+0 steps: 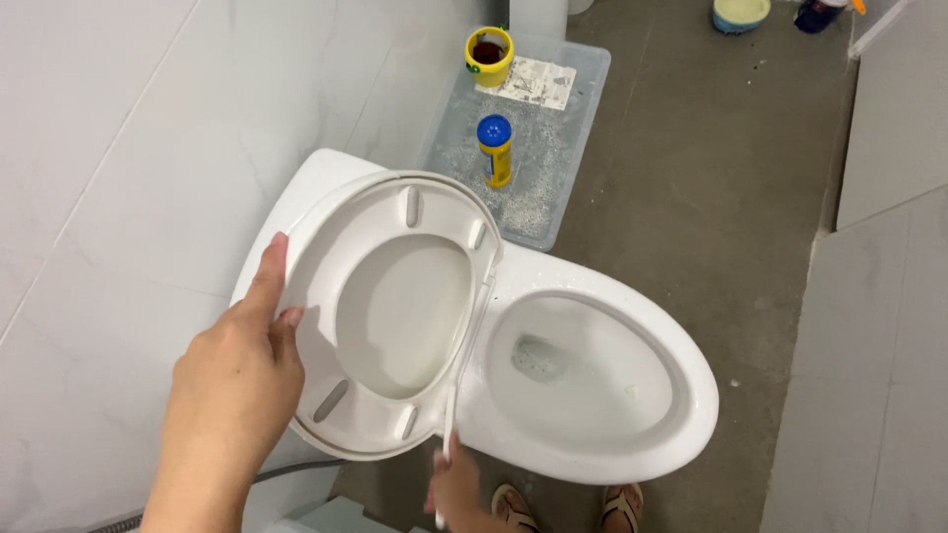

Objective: The person is cleaning various parts of the toilet including the tank lid, the seat, and the bowl using a small brush and a water sprayer.

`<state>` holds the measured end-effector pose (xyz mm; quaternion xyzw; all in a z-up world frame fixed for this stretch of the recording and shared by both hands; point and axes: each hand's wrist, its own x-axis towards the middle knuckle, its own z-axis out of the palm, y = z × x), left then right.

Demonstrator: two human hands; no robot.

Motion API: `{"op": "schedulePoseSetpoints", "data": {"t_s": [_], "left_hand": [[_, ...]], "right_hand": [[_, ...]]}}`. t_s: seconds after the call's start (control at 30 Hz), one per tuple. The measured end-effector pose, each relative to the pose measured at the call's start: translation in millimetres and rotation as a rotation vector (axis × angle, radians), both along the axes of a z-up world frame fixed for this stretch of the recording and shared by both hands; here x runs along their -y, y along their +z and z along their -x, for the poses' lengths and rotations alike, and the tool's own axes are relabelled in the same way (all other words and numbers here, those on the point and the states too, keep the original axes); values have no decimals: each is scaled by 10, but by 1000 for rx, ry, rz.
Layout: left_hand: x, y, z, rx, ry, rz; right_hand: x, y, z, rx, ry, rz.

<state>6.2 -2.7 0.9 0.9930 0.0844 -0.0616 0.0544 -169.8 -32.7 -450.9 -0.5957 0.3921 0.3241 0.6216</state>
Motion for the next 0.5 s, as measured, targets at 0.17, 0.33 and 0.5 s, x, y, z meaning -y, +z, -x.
{"op": "schedulePoseSetpoints", "data": {"t_s": [0.17, 0.33, 0.5], "left_hand": [[-5, -2, 5, -61, 25, -25], [-23, -93, -46, -118, 49, -24], [0, 34, -40, -136, 74, -23]], "right_hand": [[189, -376, -376, 83, 132, 99], [854, -600, -1677, 179, -228, -9], [369, -1584, -489, 142, -325, -86]]}}
